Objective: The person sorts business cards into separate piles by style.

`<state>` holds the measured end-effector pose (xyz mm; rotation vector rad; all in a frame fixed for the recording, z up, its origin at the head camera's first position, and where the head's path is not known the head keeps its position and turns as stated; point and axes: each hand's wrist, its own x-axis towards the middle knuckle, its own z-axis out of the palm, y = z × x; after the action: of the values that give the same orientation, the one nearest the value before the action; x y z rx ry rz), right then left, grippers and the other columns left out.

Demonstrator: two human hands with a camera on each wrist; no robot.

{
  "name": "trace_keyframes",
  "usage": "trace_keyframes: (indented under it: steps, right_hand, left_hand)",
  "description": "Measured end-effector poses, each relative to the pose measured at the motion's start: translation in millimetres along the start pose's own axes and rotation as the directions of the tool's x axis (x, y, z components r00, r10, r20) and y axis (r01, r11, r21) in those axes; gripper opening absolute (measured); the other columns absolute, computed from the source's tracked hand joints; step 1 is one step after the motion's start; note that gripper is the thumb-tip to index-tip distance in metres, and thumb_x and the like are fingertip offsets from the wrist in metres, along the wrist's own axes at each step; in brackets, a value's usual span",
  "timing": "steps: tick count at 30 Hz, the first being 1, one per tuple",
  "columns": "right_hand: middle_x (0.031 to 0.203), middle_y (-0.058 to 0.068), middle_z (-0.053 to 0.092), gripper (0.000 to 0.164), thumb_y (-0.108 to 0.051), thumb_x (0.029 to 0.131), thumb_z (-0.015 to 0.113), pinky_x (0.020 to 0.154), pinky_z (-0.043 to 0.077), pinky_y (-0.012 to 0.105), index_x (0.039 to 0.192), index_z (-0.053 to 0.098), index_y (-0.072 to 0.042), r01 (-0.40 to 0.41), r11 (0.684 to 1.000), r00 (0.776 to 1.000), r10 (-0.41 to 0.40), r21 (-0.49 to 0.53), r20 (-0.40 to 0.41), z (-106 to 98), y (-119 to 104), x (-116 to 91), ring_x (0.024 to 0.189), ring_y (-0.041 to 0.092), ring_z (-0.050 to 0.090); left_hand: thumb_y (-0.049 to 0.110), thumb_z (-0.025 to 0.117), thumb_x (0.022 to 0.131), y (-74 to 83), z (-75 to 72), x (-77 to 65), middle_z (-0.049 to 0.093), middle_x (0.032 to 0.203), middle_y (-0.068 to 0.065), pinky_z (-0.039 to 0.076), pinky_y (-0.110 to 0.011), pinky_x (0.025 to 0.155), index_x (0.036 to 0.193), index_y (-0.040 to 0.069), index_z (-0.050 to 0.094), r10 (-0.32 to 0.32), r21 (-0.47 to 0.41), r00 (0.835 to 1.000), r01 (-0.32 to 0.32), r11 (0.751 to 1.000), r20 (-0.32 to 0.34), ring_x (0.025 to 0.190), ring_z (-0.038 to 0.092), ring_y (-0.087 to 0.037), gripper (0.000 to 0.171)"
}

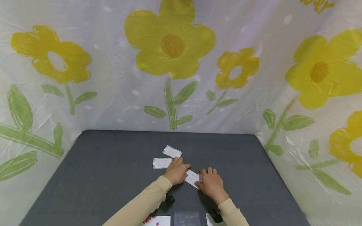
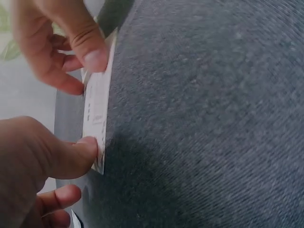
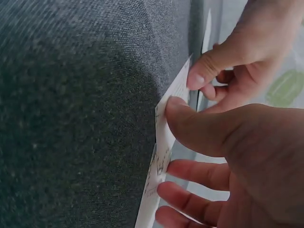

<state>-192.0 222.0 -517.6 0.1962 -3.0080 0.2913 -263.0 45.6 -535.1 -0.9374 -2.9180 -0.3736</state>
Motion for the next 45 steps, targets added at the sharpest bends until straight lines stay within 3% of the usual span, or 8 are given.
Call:
trace_keyframes:
  steps: [16, 19, 24, 26, 30, 34, 38, 45]
  right_hand:
    - [0.092, 0.005, 0.067, 0.024, -0.019, 0.082, 0.087, 0.074, 0.053, 0.042, 0.098, 0.072, -0.010, -0.030, 0.994, 0.995, 0.040, 0.105, -0.088, 5.1, 1.8, 6.7, 0.087, 0.023, 0.060]
    - [0.088, 0.002, 0.069, 0.012, -0.012, 0.085, 0.084, 0.070, 0.053, 0.036, 0.093, 0.075, -0.011, -0.022, 0.984, 0.981, 0.055, 0.175, -0.184, 9.4, 9.0, 5.2, 0.084, 0.020, 0.061]
    - [0.084, -0.001, 0.069, 0.009, -0.011, 0.086, 0.083, 0.066, 0.051, 0.033, 0.088, 0.075, -0.015, 0.003, 0.979, 0.955, 0.058, 0.205, -0.290, -1.8, 21.4, -0.9, 0.081, 0.017, 0.059]
    - [0.083, -0.003, 0.070, 0.009, -0.012, 0.086, 0.083, 0.064, 0.049, 0.031, 0.087, 0.075, -0.017, -0.002, 0.978, 0.956, 0.063, 0.210, -0.287, -14.3, 27.5, -6.6, 0.079, 0.015, 0.057]
    - [0.081, -0.007, 0.068, 0.009, -0.013, 0.086, 0.083, 0.064, 0.043, 0.025, 0.085, 0.075, -0.019, -0.034, 0.953, 0.982, 0.087, 0.300, -0.167, -47.5, 41.4, -25.6, 0.075, 0.007, 0.052]
    - [0.080, -0.008, 0.065, 0.010, -0.012, 0.089, 0.080, 0.065, 0.042, 0.022, 0.085, 0.075, -0.020, -0.060, 0.914, 0.998, 0.065, 0.402, 0.001, -69.9, 57.9, -53.3, 0.073, -0.001, 0.047]
    - [0.085, -0.005, 0.068, 0.004, -0.016, 0.094, 0.075, 0.064, 0.043, 0.021, 0.090, 0.075, -0.016, -0.099, 0.869, 0.987, 0.023, 0.485, 0.161, -71.0, 72.3, -81.3, 0.073, -0.005, 0.046]
    - [0.090, 0.006, 0.074, 0.015, -0.016, 0.098, 0.070, 0.064, 0.046, 0.022, 0.097, 0.073, -0.002, -0.207, 0.765, 0.941, -0.014, 0.610, 0.337, -49.9, 88.6, -106.3, 0.073, -0.005, 0.053]
  left_hand:
    - [0.012, 0.082, 0.081, 5.0, 10.5, -8.6, 0.064, 0.090, -0.001, 0.044, -0.033, 0.072, 0.101, 0.018, 0.061, 0.062, 0.083, 0.975, -0.045, 0.996, -0.215, 0.085, 0.055, -0.020, 0.030]
    - [0.014, 0.083, 0.082, 7.3, 13.9, -12.3, 0.067, 0.087, 0.001, 0.045, -0.032, 0.070, 0.099, 0.020, 0.063, 0.086, 0.100, 0.940, -0.056, 0.993, -0.331, 0.083, 0.058, -0.019, 0.027]
    - [0.018, 0.083, 0.084, 19.7, 4.7, -15.0, 0.066, 0.078, 0.006, 0.044, -0.029, 0.065, 0.087, 0.023, 0.067, 0.165, 0.097, 0.832, -0.133, 0.986, -0.530, 0.073, 0.055, -0.015, 0.017]
    - [0.018, 0.083, 0.085, 29.9, -3.9, -17.2, 0.066, 0.076, 0.008, 0.043, -0.027, 0.063, 0.084, 0.023, 0.068, 0.182, 0.064, 0.820, -0.175, 0.982, -0.543, 0.072, 0.054, -0.013, 0.017]
    - [0.018, 0.082, 0.087, 56.7, -20.7, -26.5, 0.068, 0.078, 0.010, 0.040, -0.020, 0.062, 0.085, 0.022, 0.069, 0.124, -0.128, 0.901, -0.193, 0.973, -0.417, 0.072, 0.050, -0.007, 0.013]
    - [0.018, 0.078, 0.091, 84.5, -28.2, -41.8, 0.066, 0.075, 0.013, 0.034, -0.013, 0.060, 0.086, 0.022, 0.071, 0.037, -0.376, 0.979, -0.110, 0.920, -0.198, 0.071, 0.042, 0.002, 0.009]
    - [0.019, 0.078, 0.090, 104.7, -22.6, -58.9, 0.060, 0.070, 0.016, 0.033, -0.013, 0.059, 0.084, 0.023, 0.072, -0.001, -0.491, 0.998, -0.027, 0.871, -0.057, 0.068, 0.037, 0.007, 0.010]
    - [0.022, 0.079, 0.088, 121.5, 1.4, -77.6, 0.058, 0.066, 0.017, 0.031, -0.015, 0.058, 0.079, 0.025, 0.072, 0.011, -0.490, 1.000, -0.006, 0.871, 0.008, 0.067, 0.035, 0.008, 0.012]
